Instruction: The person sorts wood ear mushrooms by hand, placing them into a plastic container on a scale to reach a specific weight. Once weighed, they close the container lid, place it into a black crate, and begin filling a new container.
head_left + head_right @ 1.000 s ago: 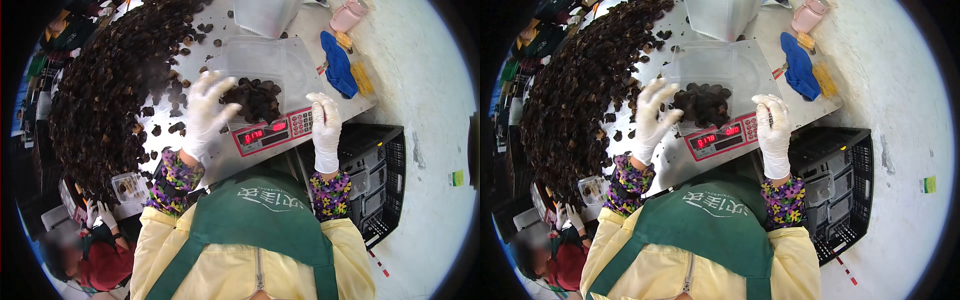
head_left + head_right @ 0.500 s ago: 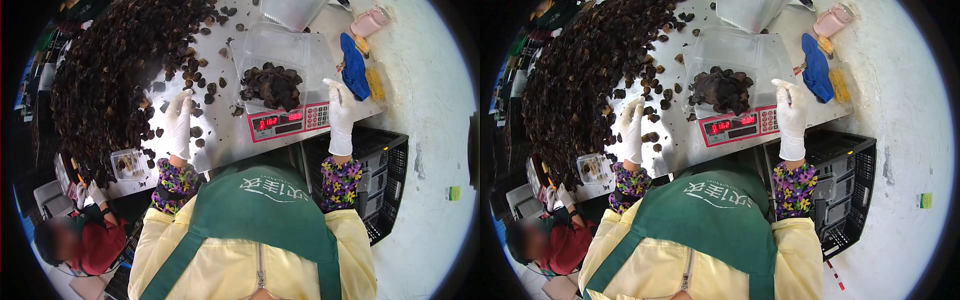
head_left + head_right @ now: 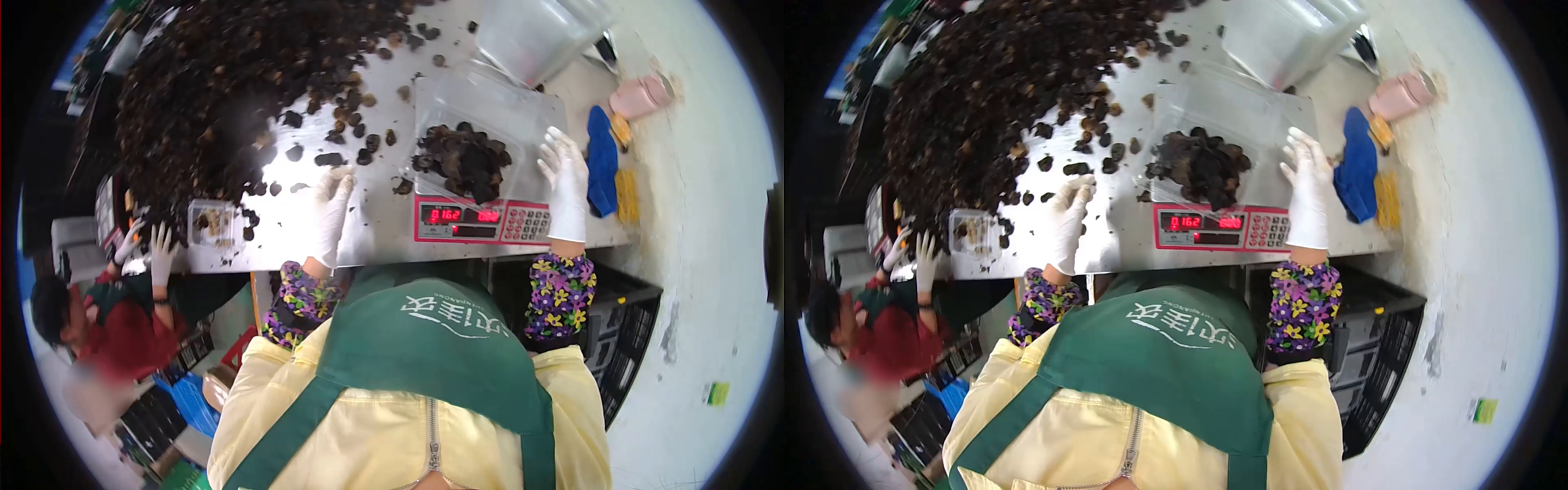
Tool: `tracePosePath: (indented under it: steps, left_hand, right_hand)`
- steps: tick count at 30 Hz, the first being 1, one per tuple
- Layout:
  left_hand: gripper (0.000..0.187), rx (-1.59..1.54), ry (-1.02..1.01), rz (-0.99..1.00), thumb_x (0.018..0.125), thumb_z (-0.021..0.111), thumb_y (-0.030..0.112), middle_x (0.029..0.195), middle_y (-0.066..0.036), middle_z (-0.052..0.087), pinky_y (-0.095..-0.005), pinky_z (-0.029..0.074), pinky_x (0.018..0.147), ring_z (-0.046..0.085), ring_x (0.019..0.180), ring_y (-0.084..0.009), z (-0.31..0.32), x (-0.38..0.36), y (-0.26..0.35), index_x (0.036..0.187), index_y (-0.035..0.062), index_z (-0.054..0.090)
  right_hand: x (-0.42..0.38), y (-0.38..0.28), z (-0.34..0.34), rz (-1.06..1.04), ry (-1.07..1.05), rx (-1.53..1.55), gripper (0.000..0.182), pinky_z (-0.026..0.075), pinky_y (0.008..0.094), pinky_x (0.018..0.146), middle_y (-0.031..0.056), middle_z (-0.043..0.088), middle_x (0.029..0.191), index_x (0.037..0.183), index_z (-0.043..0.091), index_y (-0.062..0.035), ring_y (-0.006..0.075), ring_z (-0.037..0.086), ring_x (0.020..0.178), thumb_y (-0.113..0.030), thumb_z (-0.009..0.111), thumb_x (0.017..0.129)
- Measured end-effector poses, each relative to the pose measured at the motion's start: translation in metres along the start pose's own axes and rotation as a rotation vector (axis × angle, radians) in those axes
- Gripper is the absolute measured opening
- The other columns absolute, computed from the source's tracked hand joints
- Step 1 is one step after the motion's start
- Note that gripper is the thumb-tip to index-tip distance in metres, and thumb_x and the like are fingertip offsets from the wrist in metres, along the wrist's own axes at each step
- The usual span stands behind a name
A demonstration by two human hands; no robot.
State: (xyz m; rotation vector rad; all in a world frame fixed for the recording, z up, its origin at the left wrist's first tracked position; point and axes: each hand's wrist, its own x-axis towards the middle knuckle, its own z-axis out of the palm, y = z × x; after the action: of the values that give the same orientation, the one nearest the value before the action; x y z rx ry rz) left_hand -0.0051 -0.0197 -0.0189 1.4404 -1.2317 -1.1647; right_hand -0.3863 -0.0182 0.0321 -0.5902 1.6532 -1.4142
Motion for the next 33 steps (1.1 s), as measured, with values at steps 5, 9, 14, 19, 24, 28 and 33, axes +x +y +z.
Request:
tracePosePath:
  steps: [5,9,14,19,24,28,33]
  left_hand:
    - [0.017,0.113,0.163,-0.135,0.101,0.056,0.012,0.078,0.0,0.061,-0.0191,0.043,0.046,0.057,0.063,-0.0042,-0.016,-0.003,-0.018,0.113,0.0071,0.066]
    - [0.025,0.586,0.11,0.33,0.091,0.064,0.005,0.093,-0.012,0.07,-0.0342,0.053,0.075,0.066,0.078,-0.0232,-0.004,0.034,-0.037,0.116,0.0043,0.065]
    - [0.027,1.009,-0.009,0.409,0.085,0.067,0.011,0.095,-0.015,0.069,-0.0438,0.053,0.074,0.066,0.079,-0.0354,0.028,0.089,-0.062,0.112,0.01,0.065]
    - [0.025,0.329,0.045,0.332,0.084,0.069,0.002,0.095,-0.007,0.07,-0.0323,0.053,0.071,0.066,0.077,-0.02,0.04,0.068,0.022,0.108,0.0088,0.069]
    - [0.029,0.244,-0.27,0.444,0.089,0.069,0.006,0.101,-0.006,0.071,-0.0257,0.049,0.076,0.062,0.079,-0.0108,0.078,0.063,0.084,0.117,0.0076,0.069]
    - [0.026,0.255,-0.204,0.697,0.089,0.068,0.016,0.108,-0.013,0.067,-0.0375,0.05,0.089,0.062,0.095,-0.0288,0.092,0.075,0.074,0.115,0.0101,0.07]
    - [0.029,-0.031,-0.188,0.172,0.095,0.063,0.014,0.099,-0.007,0.067,-0.0283,0.051,0.078,0.063,0.087,-0.0139,0.067,0.058,0.045,0.122,0.0028,0.064]
  right_hand:
    - [0.024,0.002,-0.007,-0.032,-0.058,0.066,0.031,0.045,0.034,0.098,0.0042,0.062,0.132,0.13,0.061,-0.0118,0.017,0.057,0.117,-0.025,0.052,0.103]
    - [0.006,-0.012,-0.01,-0.103,-0.029,-0.032,0.028,0.043,0.0309,0.098,0.0018,0.063,0.131,0.126,0.064,-0.0116,0.0142,0.057,0.119,-0.022,0.053,0.102]
    - [-0.014,-0.008,-0.019,-0.118,0.046,-0.112,0.026,0.044,0.0279,0.093,-0.0002,0.066,0.125,0.123,0.066,-0.0117,0.0113,0.059,0.113,-0.021,0.055,0.102]
    - [-0.026,-0.003,-0.02,-0.152,0.099,-0.166,0.023,0.045,0.0245,0.089,-0.0016,0.067,0.12,0.119,0.068,-0.0104,0.0086,0.059,0.109,-0.019,0.056,0.101]
    - [-0.012,-0.005,0.002,-0.063,0.071,-0.146,0.032,0.046,0.0309,0.097,0.0031,0.063,0.129,0.13,0.062,-0.0104,0.0143,0.059,0.117,-0.022,0.052,0.102]
    - [0.005,-0.014,0.027,0.047,0.062,-0.095,0.033,0.047,0.0334,0.095,0.0051,0.061,0.129,0.134,0.059,-0.0154,0.018,0.058,0.117,-0.022,0.051,0.103]
    - [0.028,-0.008,0.031,0.14,0.007,0.109,0.037,0.049,0.0346,0.093,0.0073,0.059,0.128,0.138,0.053,-0.0106,0.0211,0.06,0.109,-0.026,0.049,0.104]
